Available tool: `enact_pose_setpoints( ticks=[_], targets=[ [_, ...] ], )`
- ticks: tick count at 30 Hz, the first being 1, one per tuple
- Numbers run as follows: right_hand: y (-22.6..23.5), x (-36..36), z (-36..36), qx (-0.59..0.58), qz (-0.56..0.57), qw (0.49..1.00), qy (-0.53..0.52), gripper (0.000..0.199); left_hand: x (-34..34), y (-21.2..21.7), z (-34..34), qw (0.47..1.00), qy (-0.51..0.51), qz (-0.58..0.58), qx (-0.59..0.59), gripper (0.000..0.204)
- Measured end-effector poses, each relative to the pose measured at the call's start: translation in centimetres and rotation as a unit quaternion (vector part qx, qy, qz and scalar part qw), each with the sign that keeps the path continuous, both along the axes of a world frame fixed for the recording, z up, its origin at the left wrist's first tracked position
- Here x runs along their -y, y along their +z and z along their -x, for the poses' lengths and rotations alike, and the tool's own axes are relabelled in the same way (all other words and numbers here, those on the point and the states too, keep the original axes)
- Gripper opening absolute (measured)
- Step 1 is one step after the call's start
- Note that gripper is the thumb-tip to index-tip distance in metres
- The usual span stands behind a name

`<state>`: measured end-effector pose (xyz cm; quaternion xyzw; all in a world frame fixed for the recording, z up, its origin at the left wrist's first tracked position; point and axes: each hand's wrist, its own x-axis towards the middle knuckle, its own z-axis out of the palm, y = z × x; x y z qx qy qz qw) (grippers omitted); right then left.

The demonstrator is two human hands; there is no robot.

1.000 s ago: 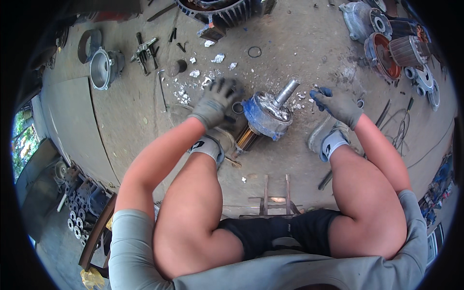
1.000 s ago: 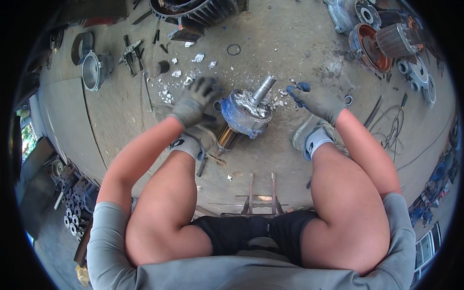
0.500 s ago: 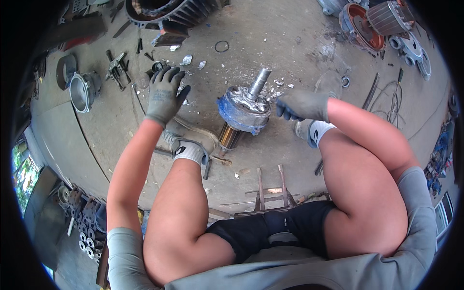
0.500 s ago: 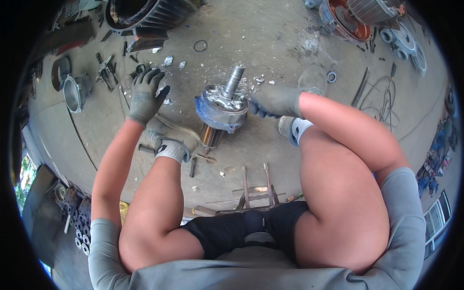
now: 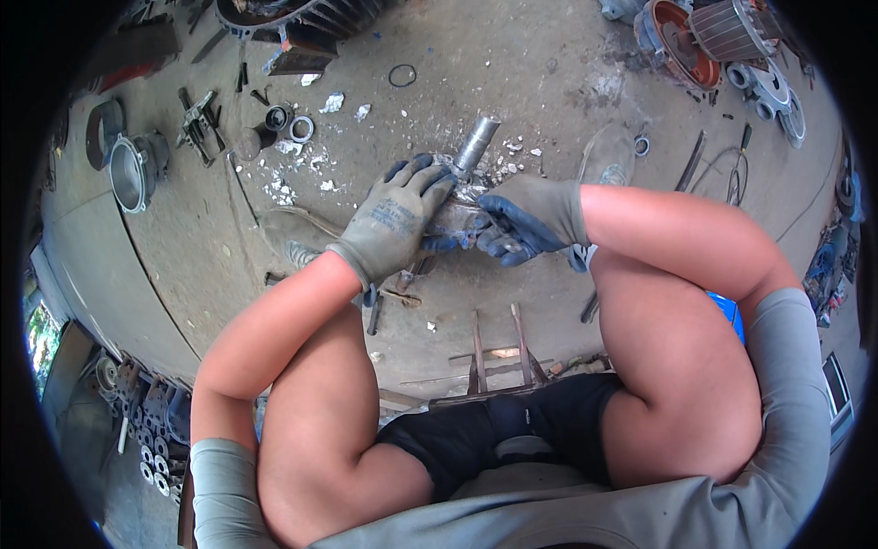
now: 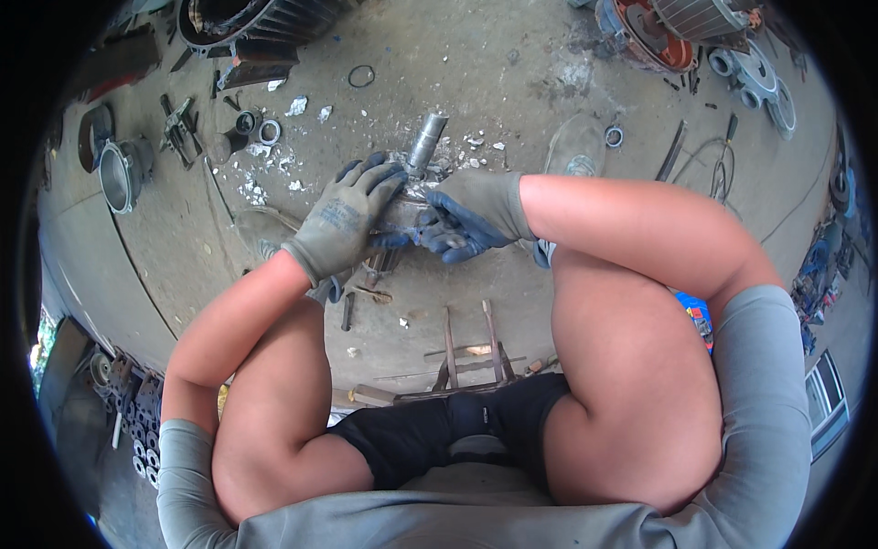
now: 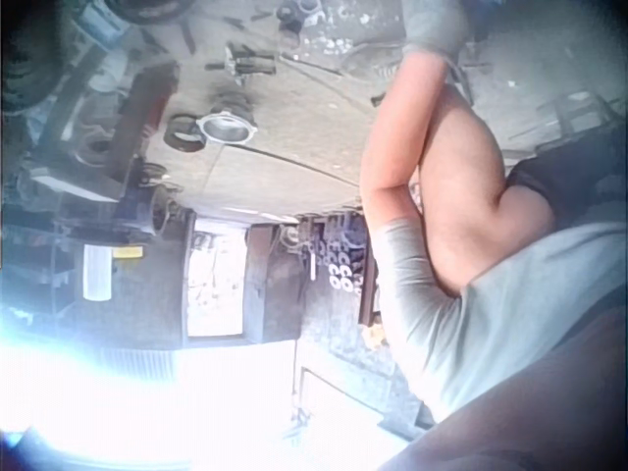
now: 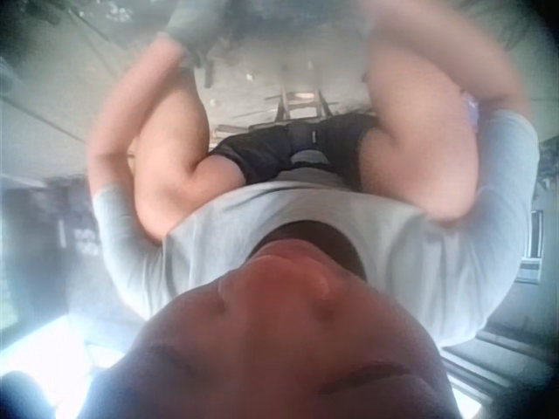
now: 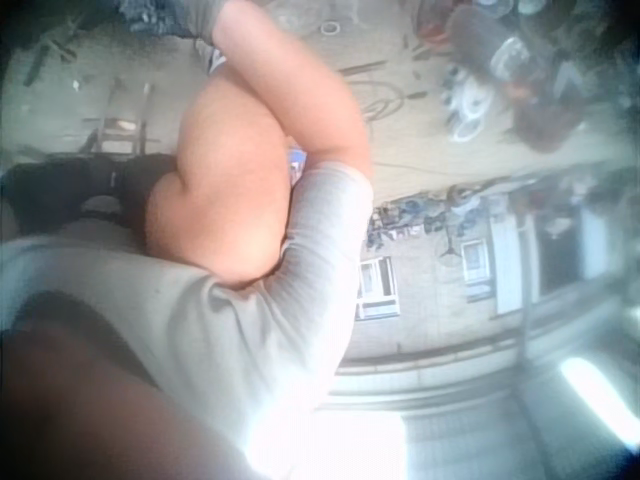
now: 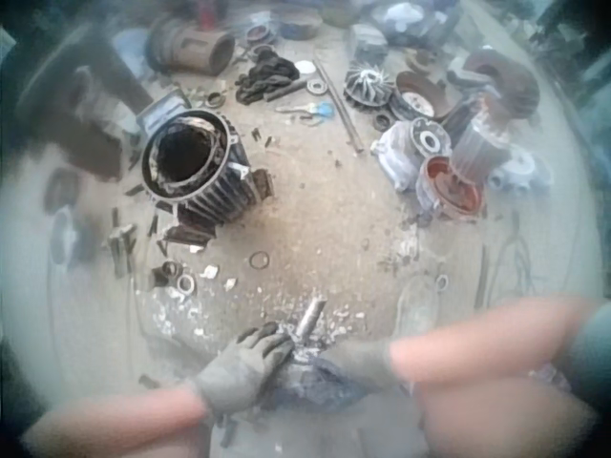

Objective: The person sits on the floor and uses a small metal tool to scrape and clean a cylindrical motor component. They rotate the part, wipe it with a cloth, and continue scraping different areas. The person then picks up a larger motor assembly, inspects it, and sets it down before resuming cleaning the smaller component.

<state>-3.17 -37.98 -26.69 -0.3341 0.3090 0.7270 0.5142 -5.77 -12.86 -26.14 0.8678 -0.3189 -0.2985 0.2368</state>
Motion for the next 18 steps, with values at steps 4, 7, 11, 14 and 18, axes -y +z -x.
enact_pose_setpoints(
  ticks=[4, 7, 11, 14, 18],
  targets=[
    [-0.6, -0.1, -0.5, -0.039, -0.024, 0.999, 0.014, 0.033, -0.2, -0.5, 0.3, 1.0, -0.007, -0.011, 0.008, 0.083],
    [-2.3, 0.9, -2.2, 0.042, -0.043, 0.98, 0.191, 0.036, -0.2, -0.5, 0.2, 1.0, 0.003, -0.001, 0.002, 0.082],
    [-4.6, 3.1, -3.3, 0.587, -0.039, 0.669, 0.454, 0.034, -0.3, -0.4, 0.1, 1.0, 0.002, -0.001, 0.001, 0.084],
    [-4.8, 3.8, -3.0, 0.75, -0.042, 0.521, 0.405, 0.03, -0.3, -0.3, 0.0, 1.0, -0.002, -0.003, -0.006, 0.086],
    [-2.6, 3.9, -3.7, 0.814, -0.016, 0.451, 0.366, 0.025, -0.3, -0.2, -0.2, 1.0, 0.0, -0.004, -0.009, 0.086]
  ],
)
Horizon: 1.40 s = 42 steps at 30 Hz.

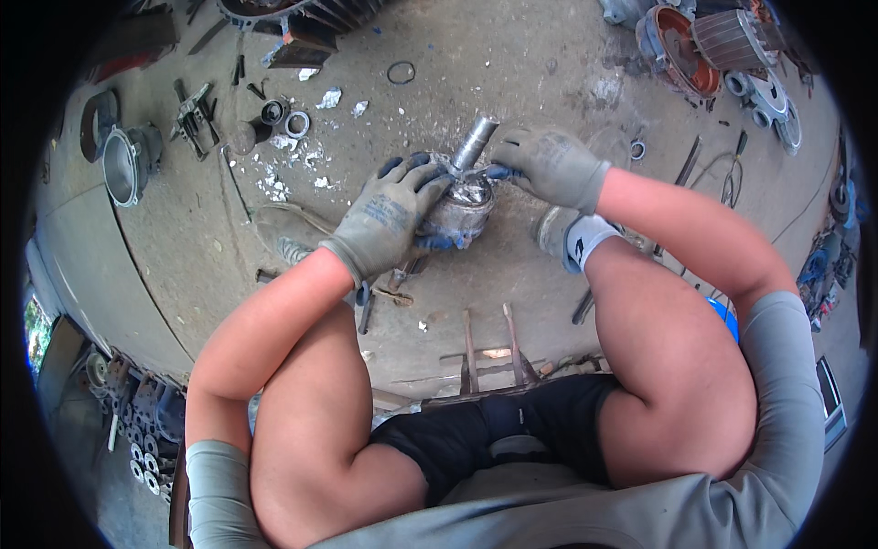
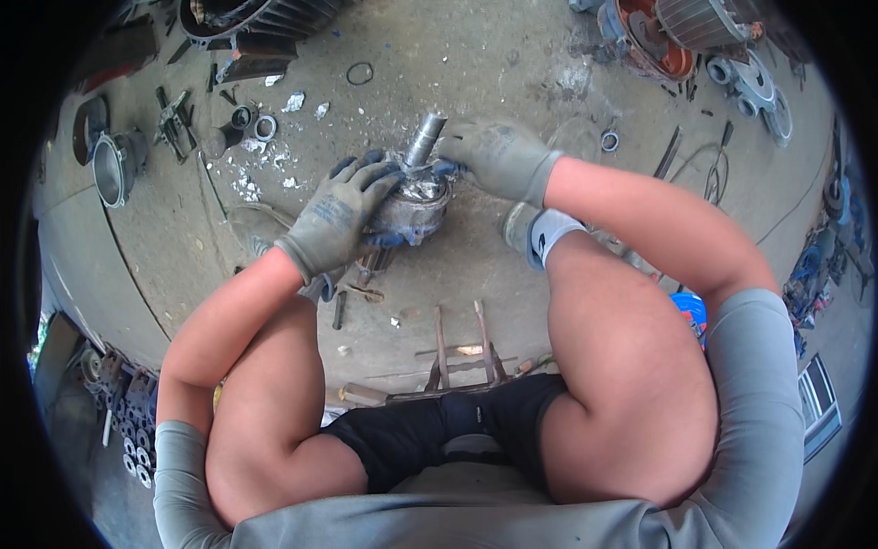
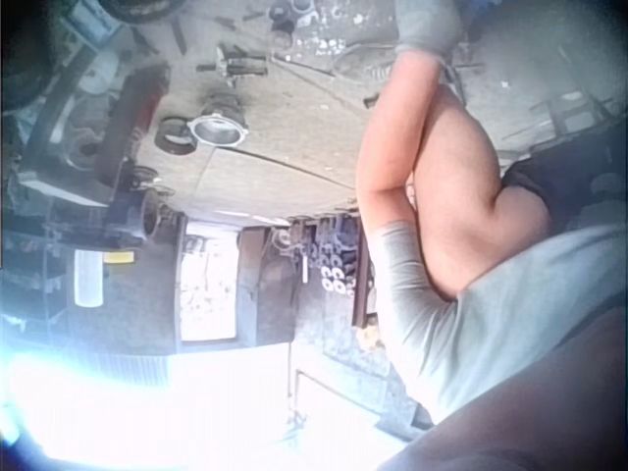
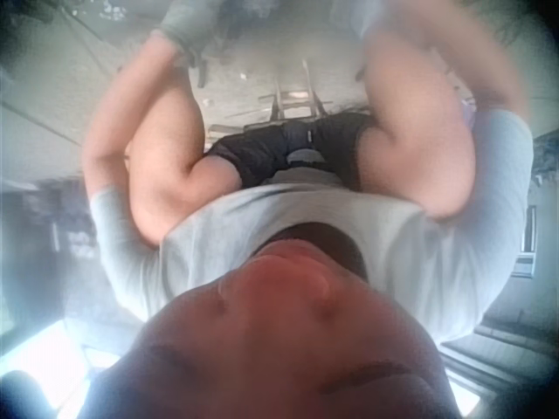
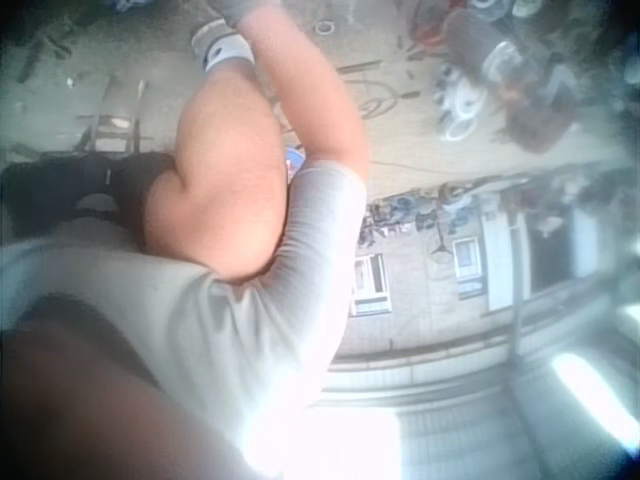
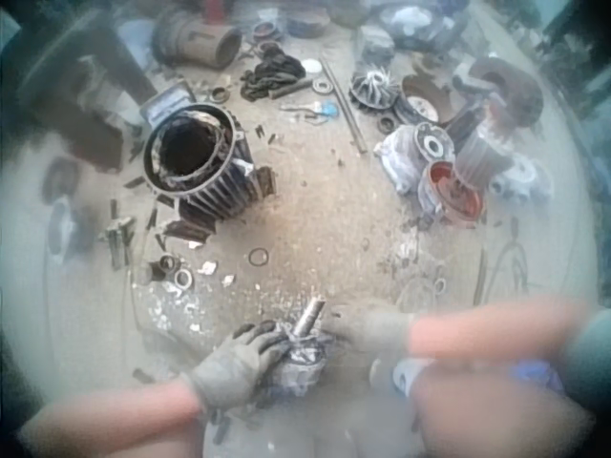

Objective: The person sits on the floor and uses a small metal tool to scrape and clean a cylindrical motor component. They rotate the part, wipe it with a cloth, and continue scraping different areas. The person then picks up a larger motor assembly, inspects it, and sets it down before resuming cleaning the smaller component.

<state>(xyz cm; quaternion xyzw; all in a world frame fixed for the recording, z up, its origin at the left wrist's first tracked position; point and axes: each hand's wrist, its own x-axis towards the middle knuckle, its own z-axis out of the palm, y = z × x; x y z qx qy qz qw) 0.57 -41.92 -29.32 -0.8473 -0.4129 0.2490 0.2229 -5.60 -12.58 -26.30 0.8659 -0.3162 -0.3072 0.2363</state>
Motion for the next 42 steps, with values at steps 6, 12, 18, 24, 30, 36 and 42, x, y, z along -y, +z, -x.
enact_pose_setpoints(
  ticks=[6, 12, 18, 24, 30, 36, 42],
  targets=[
    [3.4, -2.3, 1.6, -0.65, 0.157, 0.665, -0.333, 0.031, 0.2, 0.1, -0.6, 1.0, 0.004, 0.006, -0.016, 0.082],
    [2.5, -2.7, 3.1, -0.765, 0.131, 0.501, -0.384, 0.031, 0.1, 0.9, -1.2, 0.996, 0.05, 0.071, -0.031, 0.068],
    [2.9, -2.3, 2.9, -0.82, 0.081, 0.435, -0.364, 0.033, -0.8, 2.8, -3.4, 0.968, 0.174, 0.163, -0.081, 0.037],
    [1.6, -2.2, -1.7, -0.559, 0.24, 0.789, -0.087, 0.044, 2.2, 2.6, -4.6, 0.987, 0.059, -0.001, -0.149, 0.031],
    [-0.2, 0.8, -1.6, 0.016, 0.09, 0.992, 0.092, 0.027, 5.5, 2.5, -5.2, 0.979, 0.027, -0.102, -0.176, 0.036],
    [-0.1, 11.0, 2.0, -0.016, 0.032, 0.959, -0.281, 0.028, 7.3, 1.3, -6.5, 0.963, 0.006, -0.183, -0.198, 0.031],
    [-2.3, 21.4, 8.1, -0.135, 0.088, 0.727, -0.667, 0.03, 7.9, 1.7, -6.4, 0.963, 0.042, -0.186, -0.19, 0.03]
  ],
)
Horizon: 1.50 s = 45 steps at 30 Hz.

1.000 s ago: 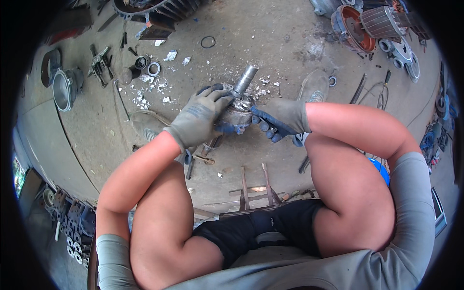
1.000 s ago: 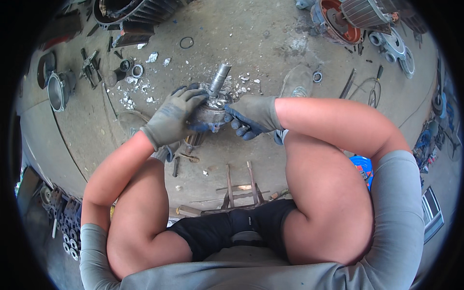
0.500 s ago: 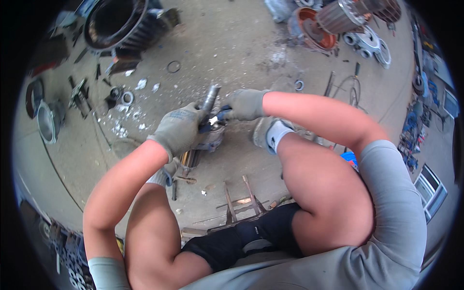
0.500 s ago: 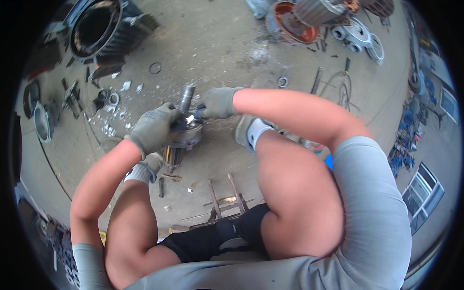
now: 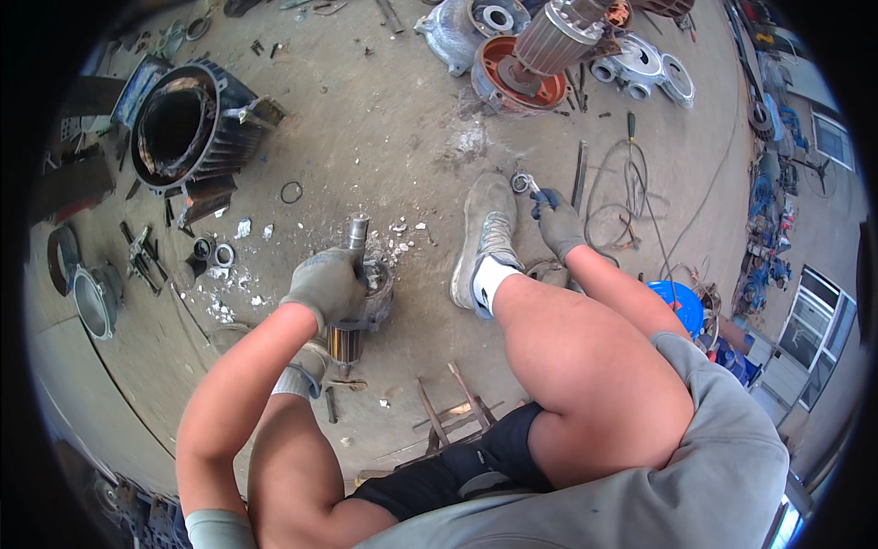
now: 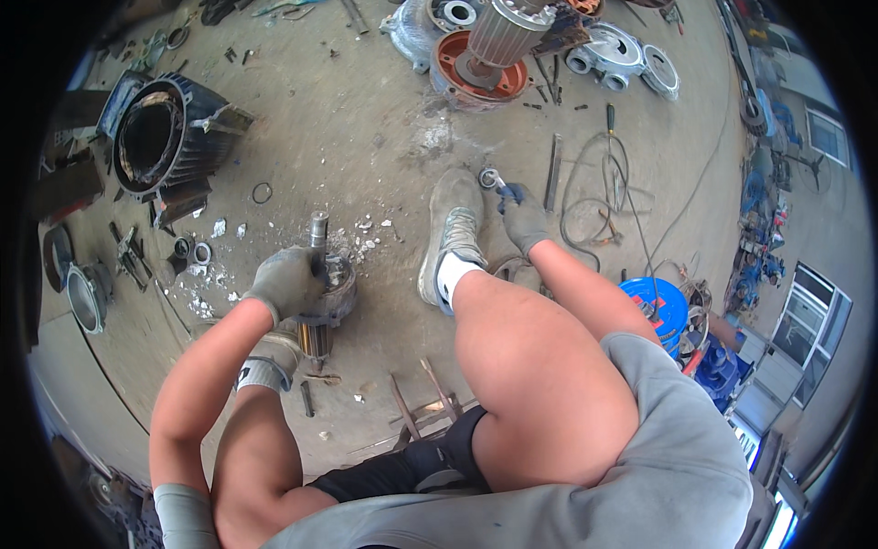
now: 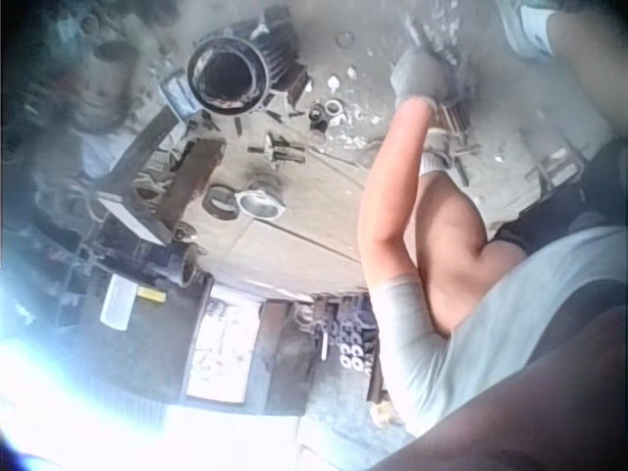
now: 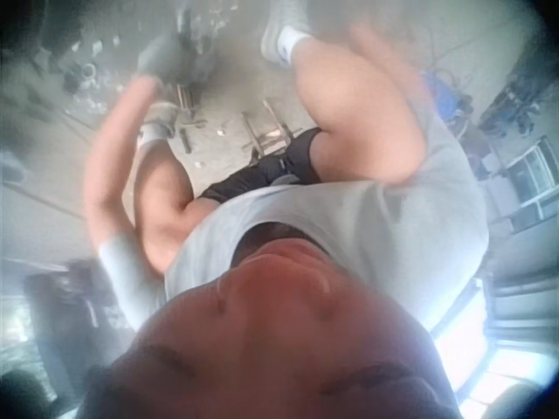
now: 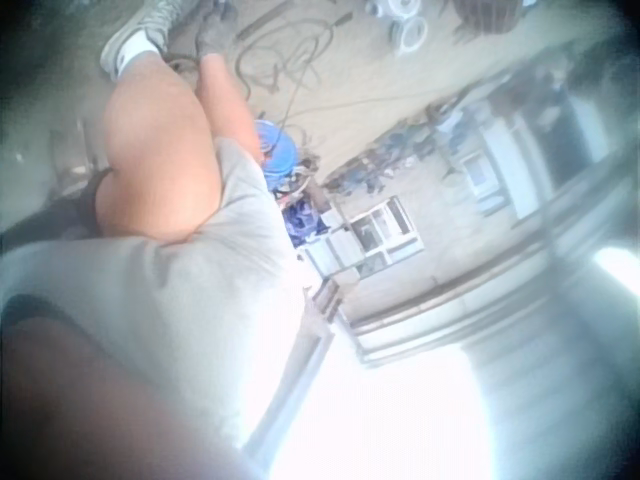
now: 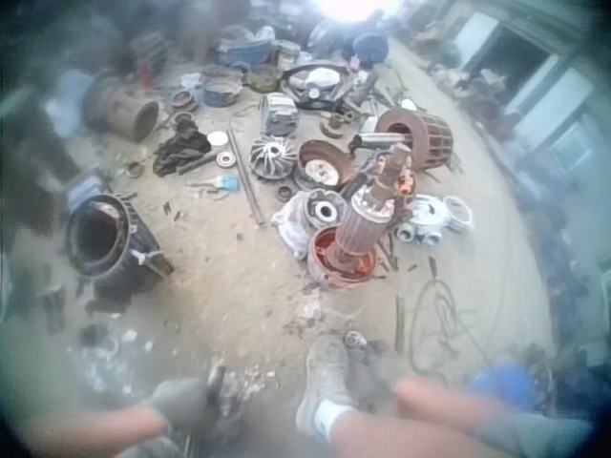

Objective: The person sits on the floor and uses a small metal tool to scrape and clean a cylindrical motor component. They rotate the part, wipe it with a cloth, and continue scraping different areas. The person then picks up a larger motor assembly, inspects it, and sets it down before resuming cleaning the smaller component.

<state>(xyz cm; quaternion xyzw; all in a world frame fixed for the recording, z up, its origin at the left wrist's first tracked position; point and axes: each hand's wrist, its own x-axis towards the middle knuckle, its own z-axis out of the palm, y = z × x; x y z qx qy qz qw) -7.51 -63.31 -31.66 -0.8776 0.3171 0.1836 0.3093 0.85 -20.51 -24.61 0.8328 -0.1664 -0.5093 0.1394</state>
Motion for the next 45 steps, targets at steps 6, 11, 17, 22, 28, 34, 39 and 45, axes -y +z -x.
enact_pose_setpoints(
  ticks=[6, 11, 17, 22, 28, 34, 39, 45],
  targets=[
    [-4.0, 3.5, 2.2, -0.031, 0.097, 0.994, -0.041, 0.032, 0.1, 0.5, -0.1, 0.999, 0.022, 0.004, -0.041, 0.031],
    [-6.1, 2.0, -1.3, -0.025, 0.109, 0.992, -0.053, 0.044, 0.5, -1.0, 0.4, 1.0, -0.003, -0.01, 0.028, 0.027],
    [-5.9, 1.4, -4.7, -0.068, 0.112, 0.991, 0.006, 0.051, 0.7, -1.2, 1.6, 0.998, 0.0, -0.053, 0.045, 0.041],
    [-3.7, 1.4, -5.8, -0.071, 0.117, 0.991, 0.015, 0.043, -0.5, -0.3, 1.3, 0.999, 0.014, 0.02, 0.025, 0.039],
    [0.2, -4.9, -7.6, 0.023, 0.032, 0.999, 0.029, 0.039, 0.5, -0.4, 0.3, 0.999, -0.029, -0.025, -0.011, 0.042],
    [2.5, -14.0, -13.7, 0.025, -0.347, 0.925, -0.152, 0.026, -0.1, -0.4, 1.0, 1.0, 0.021, -0.011, 0.006, 0.062],
    [4.8, -16.7, -15.8, -0.016, -0.399, 0.917, 0.005, 0.024, -0.4, -1.3, 0.7, 1.0, -0.018, -0.001, -0.004, 0.073],
    [4.0, -16.8, -11.7, -0.123, -0.367, 0.922, -0.012, 0.027, -0.7, -0.7, 1.5, 0.998, 0.055, 0.024, 0.024, 0.041]
  ],
)
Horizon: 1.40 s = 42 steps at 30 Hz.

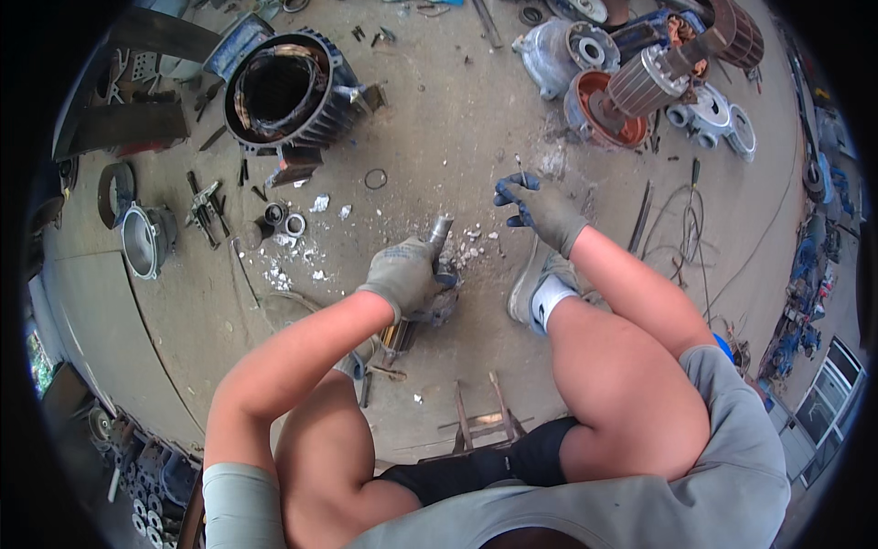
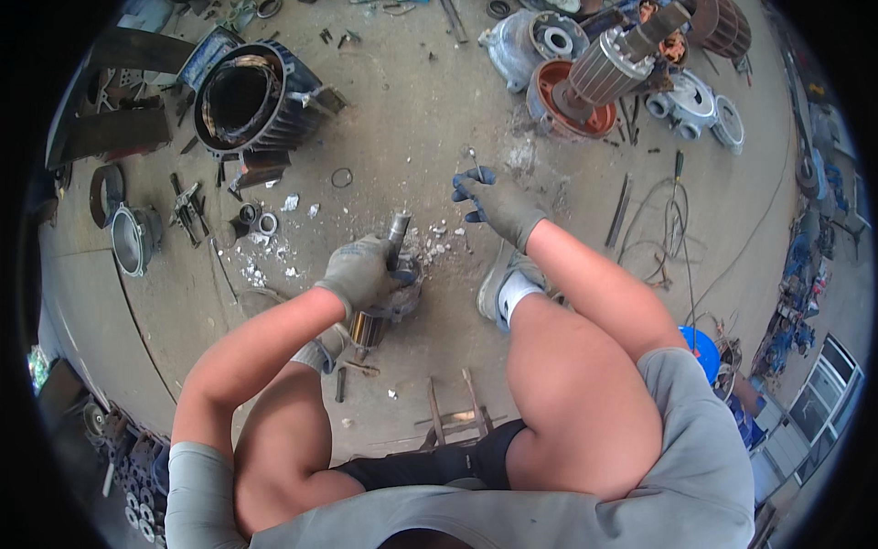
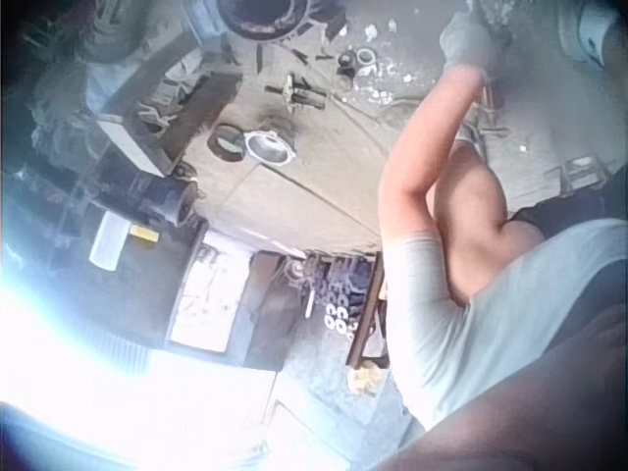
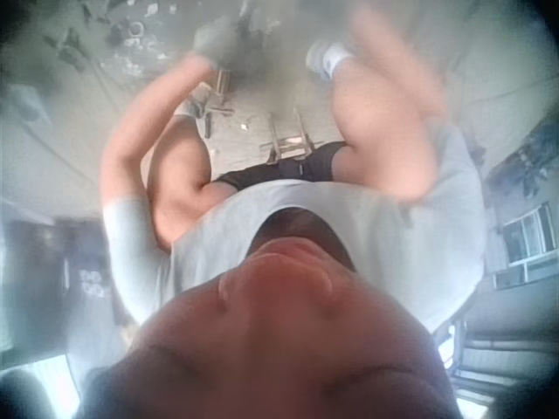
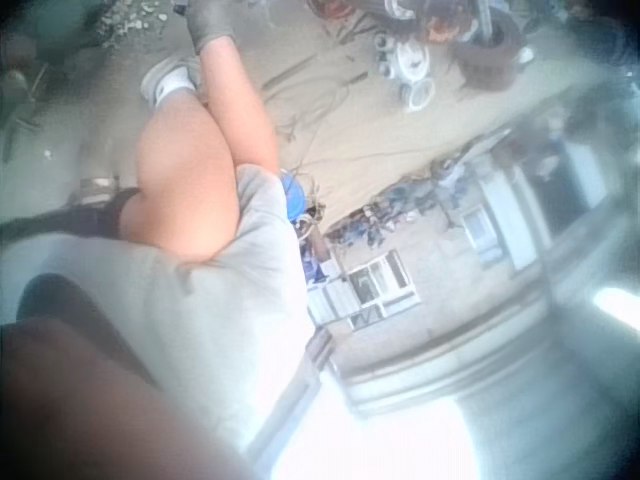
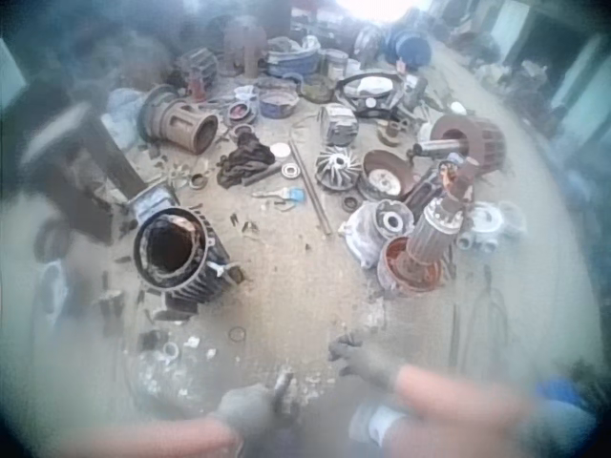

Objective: The person sits on the floor and uses a small metal tool to scrape and clean a cylindrical motor component. They rotate the part, wipe it with a cloth, and continue scraping different areas. The person then picks up a larger motor assembly, inspects it, and sets it down before resuming cleaning the smaller component.

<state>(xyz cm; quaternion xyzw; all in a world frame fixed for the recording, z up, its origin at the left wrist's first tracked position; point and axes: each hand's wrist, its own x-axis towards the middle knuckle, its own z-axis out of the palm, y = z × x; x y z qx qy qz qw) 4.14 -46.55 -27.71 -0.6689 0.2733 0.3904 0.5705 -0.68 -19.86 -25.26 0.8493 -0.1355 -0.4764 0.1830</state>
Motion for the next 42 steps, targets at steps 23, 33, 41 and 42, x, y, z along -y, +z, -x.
enact_pose_setpoints(
  ticks=[23, 33, 41, 42],
  targets=[
    [-2.5, 0.0, 1.5, -0.038, 0.043, 0.988, 0.142, 0.036, -0.6, -0.6, 0.2, 0.998, 0.039, 0.053, 0.018, 0.038],
    [-4.4, -0.5, 3.2, -0.037, 0.056, 0.979, 0.194, 0.039, -0.4, -0.4, -0.5, 0.999, 0.022, 0.018, -0.024, 0.038],
    [-5.5, 0.4, 3.1, -0.031, 0.059, 0.978, 0.198, 0.04, -0.3, -0.4, -0.1, 0.999, 0.029, 0.022, -0.023, 0.032],
    [-5.5, 0.4, 3.1, -0.034, 0.064, 0.977, 0.201, 0.04, -0.3, -0.4, -0.1, 0.999, 0.023, 0.025, -0.024, 0.033]
  ],
)
